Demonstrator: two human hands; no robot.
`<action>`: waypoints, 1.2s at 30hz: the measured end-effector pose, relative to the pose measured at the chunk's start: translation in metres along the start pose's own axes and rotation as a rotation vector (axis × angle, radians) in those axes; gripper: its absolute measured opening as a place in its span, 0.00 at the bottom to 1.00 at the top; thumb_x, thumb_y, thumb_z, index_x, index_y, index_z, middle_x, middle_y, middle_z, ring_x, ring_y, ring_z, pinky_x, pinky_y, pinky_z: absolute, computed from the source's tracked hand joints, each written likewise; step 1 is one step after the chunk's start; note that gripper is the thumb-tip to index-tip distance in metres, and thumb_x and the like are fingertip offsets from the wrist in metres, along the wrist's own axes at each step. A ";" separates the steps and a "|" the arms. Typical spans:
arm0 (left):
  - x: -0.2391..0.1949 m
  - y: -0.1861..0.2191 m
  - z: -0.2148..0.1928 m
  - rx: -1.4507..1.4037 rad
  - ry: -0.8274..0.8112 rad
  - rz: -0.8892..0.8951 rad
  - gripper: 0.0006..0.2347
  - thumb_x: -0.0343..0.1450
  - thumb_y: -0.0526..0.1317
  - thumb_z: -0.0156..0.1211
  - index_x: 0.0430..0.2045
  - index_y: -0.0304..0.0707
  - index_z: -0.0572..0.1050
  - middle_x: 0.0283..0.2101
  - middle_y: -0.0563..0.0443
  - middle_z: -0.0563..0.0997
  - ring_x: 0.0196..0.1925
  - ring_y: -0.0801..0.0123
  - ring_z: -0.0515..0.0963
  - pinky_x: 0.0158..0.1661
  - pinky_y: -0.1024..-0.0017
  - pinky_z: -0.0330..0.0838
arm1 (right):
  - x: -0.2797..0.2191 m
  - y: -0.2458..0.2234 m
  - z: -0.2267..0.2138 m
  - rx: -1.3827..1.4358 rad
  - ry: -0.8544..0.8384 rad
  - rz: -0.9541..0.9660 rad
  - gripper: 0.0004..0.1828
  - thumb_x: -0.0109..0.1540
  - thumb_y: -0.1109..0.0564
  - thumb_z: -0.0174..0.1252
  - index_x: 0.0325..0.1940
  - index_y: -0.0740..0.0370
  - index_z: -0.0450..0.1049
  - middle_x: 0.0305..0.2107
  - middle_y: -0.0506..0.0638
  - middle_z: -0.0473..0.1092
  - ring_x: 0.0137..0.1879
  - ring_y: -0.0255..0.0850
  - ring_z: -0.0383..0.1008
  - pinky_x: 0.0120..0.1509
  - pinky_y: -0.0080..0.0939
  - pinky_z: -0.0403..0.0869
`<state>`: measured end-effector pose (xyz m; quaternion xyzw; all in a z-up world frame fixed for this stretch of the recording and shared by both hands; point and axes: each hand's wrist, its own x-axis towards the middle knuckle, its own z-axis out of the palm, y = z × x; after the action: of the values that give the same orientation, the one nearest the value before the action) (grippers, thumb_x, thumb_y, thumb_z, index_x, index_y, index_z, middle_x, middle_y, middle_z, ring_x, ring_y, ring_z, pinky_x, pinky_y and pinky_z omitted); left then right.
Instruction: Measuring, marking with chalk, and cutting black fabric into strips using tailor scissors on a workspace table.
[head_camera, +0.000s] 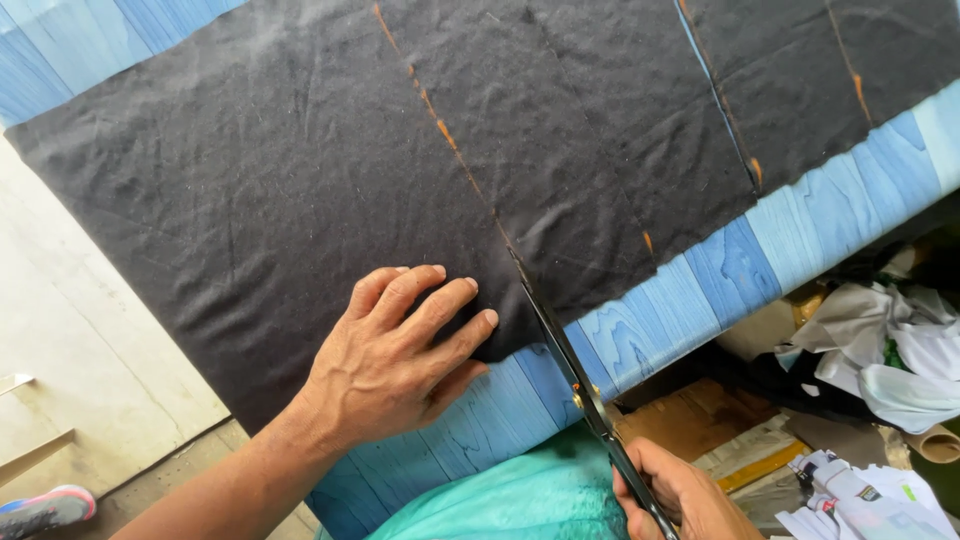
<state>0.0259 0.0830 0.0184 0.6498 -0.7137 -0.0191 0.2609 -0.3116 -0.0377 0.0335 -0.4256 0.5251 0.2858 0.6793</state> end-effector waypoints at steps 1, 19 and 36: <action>0.000 0.000 -0.001 -0.008 0.001 -0.003 0.12 0.75 0.48 0.56 0.46 0.44 0.76 0.52 0.47 0.76 0.54 0.51 0.75 0.51 0.54 0.68 | 0.000 -0.008 0.003 0.026 0.016 0.049 0.08 0.57 0.63 0.64 0.39 0.65 0.74 0.25 0.54 0.64 0.28 0.39 0.61 0.34 0.38 0.63; -0.002 -0.002 -0.001 -0.040 0.046 -0.016 0.11 0.75 0.46 0.57 0.45 0.42 0.77 0.51 0.47 0.76 0.53 0.51 0.75 0.51 0.55 0.68 | 0.000 -0.067 0.019 -0.017 0.056 -0.078 0.24 0.54 0.40 0.63 0.37 0.64 0.72 0.20 0.50 0.60 0.23 0.38 0.54 0.28 0.39 0.56; -0.002 -0.005 0.000 -0.080 0.056 -0.023 0.11 0.73 0.44 0.58 0.43 0.39 0.76 0.50 0.45 0.75 0.51 0.52 0.74 0.49 0.56 0.68 | 0.005 -0.116 0.022 -0.002 0.081 -0.004 0.28 0.51 0.38 0.61 0.39 0.66 0.72 0.24 0.54 0.62 0.27 0.44 0.60 0.34 0.43 0.62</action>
<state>0.0303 0.0847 0.0161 0.6474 -0.6971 -0.0326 0.3064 -0.2029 -0.0738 0.0628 -0.4388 0.5511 0.2673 0.6575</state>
